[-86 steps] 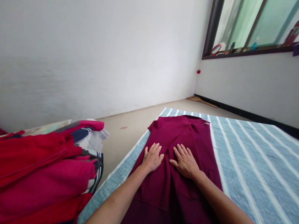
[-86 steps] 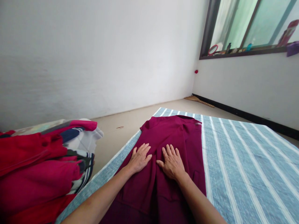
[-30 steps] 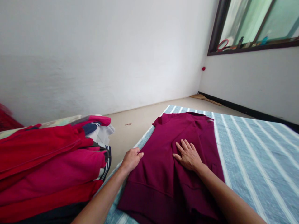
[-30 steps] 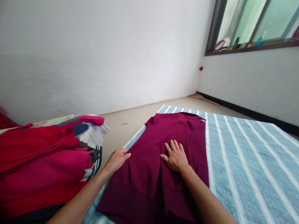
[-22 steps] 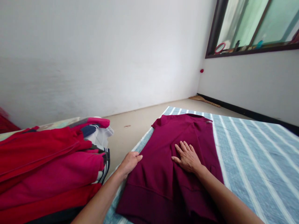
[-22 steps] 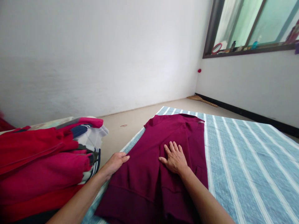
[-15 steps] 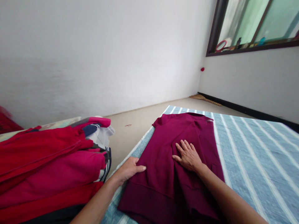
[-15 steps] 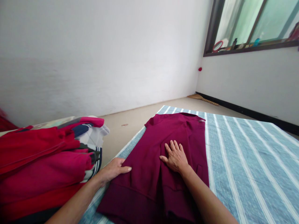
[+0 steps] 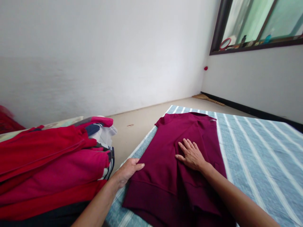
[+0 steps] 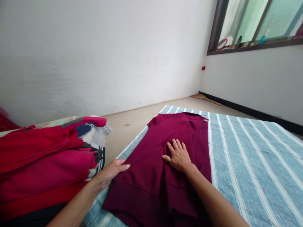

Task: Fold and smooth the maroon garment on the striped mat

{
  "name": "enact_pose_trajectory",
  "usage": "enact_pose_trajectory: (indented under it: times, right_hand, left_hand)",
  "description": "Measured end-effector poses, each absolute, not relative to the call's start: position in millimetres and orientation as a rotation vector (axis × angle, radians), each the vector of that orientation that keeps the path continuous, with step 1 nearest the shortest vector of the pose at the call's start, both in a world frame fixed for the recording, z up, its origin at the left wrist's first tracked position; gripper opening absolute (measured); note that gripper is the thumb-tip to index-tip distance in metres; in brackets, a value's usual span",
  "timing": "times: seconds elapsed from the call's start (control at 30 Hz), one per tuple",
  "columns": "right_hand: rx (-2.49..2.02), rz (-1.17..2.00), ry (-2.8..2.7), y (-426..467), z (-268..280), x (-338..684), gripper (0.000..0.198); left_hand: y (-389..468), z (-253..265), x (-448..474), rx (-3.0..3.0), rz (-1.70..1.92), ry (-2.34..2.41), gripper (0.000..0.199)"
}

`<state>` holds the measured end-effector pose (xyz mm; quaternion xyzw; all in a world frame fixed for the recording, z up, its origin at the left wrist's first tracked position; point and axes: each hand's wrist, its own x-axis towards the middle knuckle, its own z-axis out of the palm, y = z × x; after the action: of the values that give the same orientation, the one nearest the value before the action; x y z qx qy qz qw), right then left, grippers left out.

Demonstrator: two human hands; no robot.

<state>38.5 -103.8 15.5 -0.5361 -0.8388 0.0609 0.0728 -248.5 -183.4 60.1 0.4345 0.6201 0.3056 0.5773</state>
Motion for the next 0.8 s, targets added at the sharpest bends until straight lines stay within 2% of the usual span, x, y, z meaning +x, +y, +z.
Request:
enact_pose_trajectory:
  times: [0.17, 0.37, 0.47, 0.57, 0.8]
  right_hand:
    - [-1.421, 0.183, -2.55, -145.7, 46.9, 36.1, 0.057]
    - [-1.074, 0.314, -2.616, -231.5, 64.1, 20.4, 0.015]
    - [-0.924, 0.132, -2.626, -256.2, 37.2, 9.1, 0.025]
    - [-0.894, -0.039, -2.64, -263.8, 5.0, -0.2, 0.019]
    - [-0.953, 0.095, -2.659, -263.6, -17.5, -12.5, 0.027]
  left_hand:
    - [-184.7, 56.3, -251.0, 0.935, 0.747, 1.318, 0.036]
    - [-184.8, 55.1, -251.0, 0.939, 0.73, 1.309, 0.035]
    - [-184.8, 55.8, -250.2, 0.935, 0.741, 1.291, 0.037]
    - [-184.5, 55.5, -250.8, 0.946, 0.735, 1.306, 0.037]
    - [-184.5, 56.6, -252.0, 0.955, 0.735, 1.31, 0.033]
